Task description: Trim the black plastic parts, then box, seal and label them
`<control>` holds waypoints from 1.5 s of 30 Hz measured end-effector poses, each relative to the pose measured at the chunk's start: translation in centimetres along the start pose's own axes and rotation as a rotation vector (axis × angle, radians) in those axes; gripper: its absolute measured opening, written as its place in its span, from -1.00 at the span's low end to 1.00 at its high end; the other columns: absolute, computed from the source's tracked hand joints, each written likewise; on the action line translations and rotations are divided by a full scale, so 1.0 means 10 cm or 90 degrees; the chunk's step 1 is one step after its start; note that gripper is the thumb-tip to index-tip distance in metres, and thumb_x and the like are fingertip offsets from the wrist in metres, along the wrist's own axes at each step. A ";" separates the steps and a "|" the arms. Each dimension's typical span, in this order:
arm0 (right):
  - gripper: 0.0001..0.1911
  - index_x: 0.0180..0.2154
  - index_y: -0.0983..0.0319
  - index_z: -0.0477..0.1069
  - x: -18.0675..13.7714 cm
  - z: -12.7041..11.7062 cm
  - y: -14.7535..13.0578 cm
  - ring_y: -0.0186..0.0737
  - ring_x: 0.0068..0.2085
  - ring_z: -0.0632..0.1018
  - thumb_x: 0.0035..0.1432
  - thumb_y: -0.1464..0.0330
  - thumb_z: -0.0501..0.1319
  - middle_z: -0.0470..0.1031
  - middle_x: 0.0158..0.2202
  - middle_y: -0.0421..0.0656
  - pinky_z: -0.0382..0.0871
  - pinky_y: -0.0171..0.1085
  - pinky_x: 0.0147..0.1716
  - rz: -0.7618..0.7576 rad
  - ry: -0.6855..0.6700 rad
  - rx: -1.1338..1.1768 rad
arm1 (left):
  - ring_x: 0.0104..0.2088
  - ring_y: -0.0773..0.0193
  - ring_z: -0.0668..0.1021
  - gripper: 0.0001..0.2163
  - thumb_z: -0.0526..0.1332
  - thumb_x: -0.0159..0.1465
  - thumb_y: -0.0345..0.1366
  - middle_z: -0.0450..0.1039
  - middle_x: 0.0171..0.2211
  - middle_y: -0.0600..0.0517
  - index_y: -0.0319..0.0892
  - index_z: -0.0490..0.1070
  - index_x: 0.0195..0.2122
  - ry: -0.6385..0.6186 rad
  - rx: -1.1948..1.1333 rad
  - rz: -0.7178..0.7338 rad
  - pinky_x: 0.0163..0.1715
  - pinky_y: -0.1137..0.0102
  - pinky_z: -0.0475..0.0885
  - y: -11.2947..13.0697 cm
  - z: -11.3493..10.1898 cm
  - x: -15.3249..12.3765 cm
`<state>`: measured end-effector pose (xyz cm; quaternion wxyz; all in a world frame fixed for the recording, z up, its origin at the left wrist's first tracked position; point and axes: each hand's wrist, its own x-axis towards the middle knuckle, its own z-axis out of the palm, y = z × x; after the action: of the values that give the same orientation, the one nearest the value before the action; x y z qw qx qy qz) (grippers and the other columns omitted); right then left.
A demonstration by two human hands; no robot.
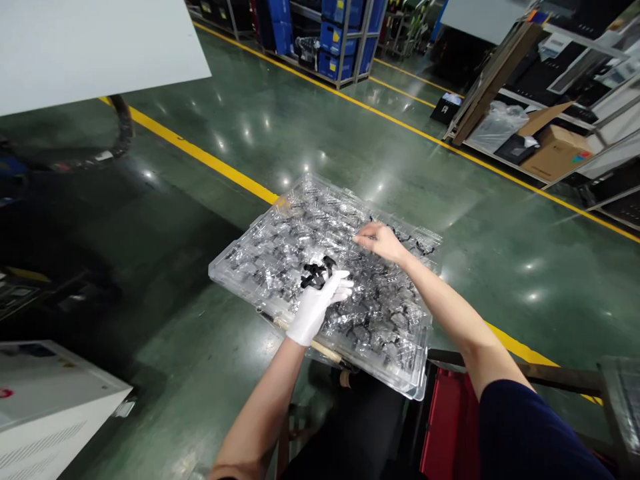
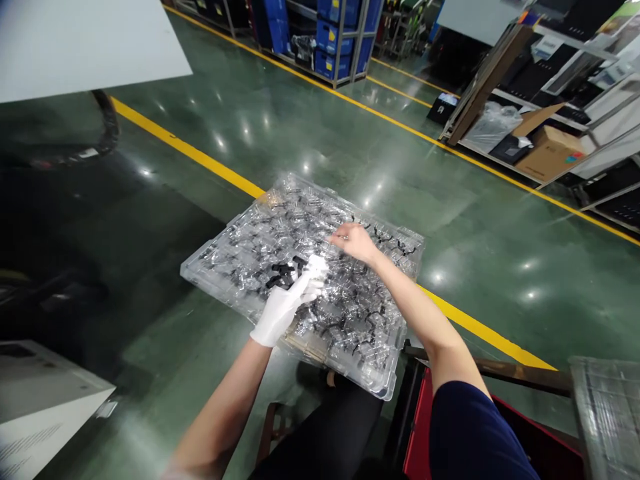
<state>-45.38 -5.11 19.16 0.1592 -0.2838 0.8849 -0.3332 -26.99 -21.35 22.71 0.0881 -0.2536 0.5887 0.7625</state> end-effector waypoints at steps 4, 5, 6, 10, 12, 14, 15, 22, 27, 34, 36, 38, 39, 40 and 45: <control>-0.52 -0.25 0.19 0.67 -0.29 0.38 -0.45 -0.18 -0.20 0.58 -0.06 -0.04 0.46 0.65 -0.19 -0.13 0.43 -0.15 -0.09 0.041 -0.155 0.455 | -0.16 0.01 0.68 -0.55 0.48 0.13 -0.04 0.66 -0.19 -0.19 -0.29 0.60 -0.09 -0.021 -0.027 0.028 -0.03 0.15 0.61 -0.14 -0.01 0.15; -0.48 -0.27 0.21 0.66 -0.31 0.47 -0.51 -0.20 -0.26 0.57 -0.19 -0.02 0.52 0.65 -0.27 -0.14 0.43 -0.16 -0.14 0.102 -0.153 0.521 | -0.14 -0.01 0.68 -0.54 0.49 0.12 -0.06 0.66 -0.19 -0.20 -0.29 0.58 -0.08 -0.028 -0.026 0.025 -0.01 0.11 0.60 -0.16 -0.01 0.18; -0.45 -0.28 0.23 0.66 -0.29 0.53 -0.54 -0.23 -0.32 0.55 -0.29 0.01 0.56 0.64 -0.33 -0.15 0.43 -0.17 -0.17 0.151 -0.148 0.572 | -0.13 -0.03 0.68 -0.53 0.49 0.12 -0.07 0.65 -0.17 -0.20 -0.29 0.57 -0.05 -0.030 -0.027 0.023 0.01 0.09 0.60 -0.17 -0.02 0.21; -0.50 -0.20 0.25 0.65 0.09 0.48 -0.39 -0.24 -0.30 0.57 -0.14 0.07 0.52 0.66 -0.28 -0.13 0.43 -0.20 -0.14 0.132 -0.095 0.468 | -0.08 0.03 0.67 -0.53 0.45 0.17 -0.03 0.61 -0.03 -0.22 -0.28 0.54 -0.02 0.023 -0.057 0.072 0.00 0.18 0.60 -0.13 -0.12 0.25; -0.63 -0.11 0.20 0.65 0.39 0.31 -0.24 -0.20 -0.20 0.60 0.12 0.12 0.39 0.68 -0.18 -0.14 0.41 -0.22 -0.08 0.104 -0.003 0.171 | -0.09 0.07 0.66 -0.53 0.44 0.18 -0.01 0.60 -0.01 -0.22 -0.27 0.56 -0.05 0.025 -0.050 0.082 -0.05 0.26 0.60 -0.07 -0.18 0.22; -0.72 -0.07 0.19 0.64 0.67 0.13 -0.09 -0.09 -0.04 0.58 0.27 0.25 0.24 0.67 -0.08 -0.07 0.36 -0.16 0.02 0.112 0.086 -0.096 | -0.15 0.11 0.67 -0.51 0.45 0.17 0.03 0.62 -0.07 -0.21 -0.28 0.57 -0.06 0.006 -0.025 0.066 -0.11 0.30 0.60 -0.01 -0.24 0.15; -0.72 -0.08 0.21 0.64 0.80 0.06 -0.03 -0.01 0.04 0.54 0.30 0.32 0.19 0.65 -0.04 -0.01 0.31 -0.09 0.08 0.122 0.113 -0.177 | -0.19 0.13 0.67 -0.50 0.45 0.17 0.05 0.63 -0.11 -0.21 -0.28 0.57 -0.06 -0.001 -0.013 0.053 -0.13 0.31 0.61 0.01 -0.27 0.11; -0.64 -0.15 0.29 0.64 1.05 -0.05 0.15 0.08 0.14 0.40 0.22 0.56 0.08 0.61 -0.02 0.12 0.08 0.06 0.21 0.100 0.093 -0.349 | -0.24 0.19 0.65 -0.36 0.46 0.11 0.17 0.64 -0.16 -0.19 -0.29 0.55 -0.01 -0.031 -0.008 0.006 -0.15 0.34 0.59 0.07 -0.39 -0.05; -0.55 0.07 0.22 0.56 0.96 -0.03 0.18 0.10 0.23 0.34 0.23 0.52 0.07 0.51 0.16 0.09 0.16 0.04 0.20 0.110 0.071 -0.376 | -0.25 0.23 0.63 -0.27 0.47 0.01 0.26 0.63 -0.17 -0.16 -0.27 0.57 -0.02 -0.037 -0.004 0.009 -0.16 0.37 0.57 0.08 -0.42 -0.02; -0.58 0.09 0.16 0.54 1.23 0.18 0.12 0.11 0.23 0.38 0.40 0.22 0.02 0.46 0.23 0.02 0.34 -0.05 0.06 0.183 0.072 -0.309 | -0.19 0.16 0.64 -0.34 0.39 0.15 0.24 0.63 -0.13 -0.18 -0.27 0.56 0.02 -0.046 0.048 0.013 -0.10 0.31 0.58 0.05 -0.41 -0.05; -0.59 0.02 0.16 0.57 1.30 0.22 0.11 0.10 0.19 0.41 0.42 0.16 0.03 0.54 0.13 0.03 0.35 -0.07 0.02 0.189 0.070 -0.293 | -0.18 0.14 0.64 -0.33 0.39 0.14 0.24 0.63 -0.13 -0.19 -0.27 0.56 0.02 -0.045 0.045 0.015 -0.10 0.30 0.58 0.05 -0.43 -0.06; -0.62 0.00 0.15 0.58 1.33 0.21 0.13 0.06 0.14 0.44 0.41 0.18 0.06 0.59 0.05 0.02 0.34 -0.09 -0.01 0.182 0.071 -0.288 | -0.21 0.14 0.64 -0.31 0.40 0.11 0.25 0.63 -0.16 -0.19 -0.29 0.55 0.01 -0.037 0.034 0.017 -0.12 0.30 0.59 0.06 -0.46 -0.07; -0.64 0.02 0.15 0.56 1.33 0.18 0.15 0.04 0.14 0.44 0.41 0.21 0.07 0.60 0.04 0.01 0.33 -0.10 -0.01 0.173 0.074 -0.292 | -0.23 0.15 0.64 -0.30 0.41 0.10 0.25 0.63 -0.17 -0.19 -0.29 0.55 0.01 -0.033 0.030 0.017 -0.14 0.30 0.59 0.06 -0.47 -0.07; -0.66 0.04 0.13 0.55 1.30 0.14 0.18 0.02 0.14 0.42 0.41 0.23 0.08 0.59 0.05 -0.01 0.31 -0.09 0.02 0.161 0.080 -0.300 | -0.24 0.16 0.64 -0.29 0.42 0.09 0.25 0.63 -0.17 -0.19 -0.30 0.55 0.01 -0.029 0.029 0.016 -0.15 0.32 0.58 0.06 -0.49 -0.07; -0.74 -0.07 0.12 0.59 1.11 -0.13 0.36 0.05 0.22 0.30 0.35 0.36 0.13 0.58 0.06 -0.03 0.08 0.01 0.20 0.094 0.072 -0.379 | -0.22 0.17 0.64 -0.25 0.41 0.06 0.28 0.63 -0.13 -0.21 -0.30 0.55 0.02 -0.025 0.034 0.007 -0.16 0.35 0.58 0.06 -0.52 -0.03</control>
<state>-56.15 -8.97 16.62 0.0438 -0.2339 0.9693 -0.0623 -25.50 -26.34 22.42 0.1023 -0.2333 0.6085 0.7515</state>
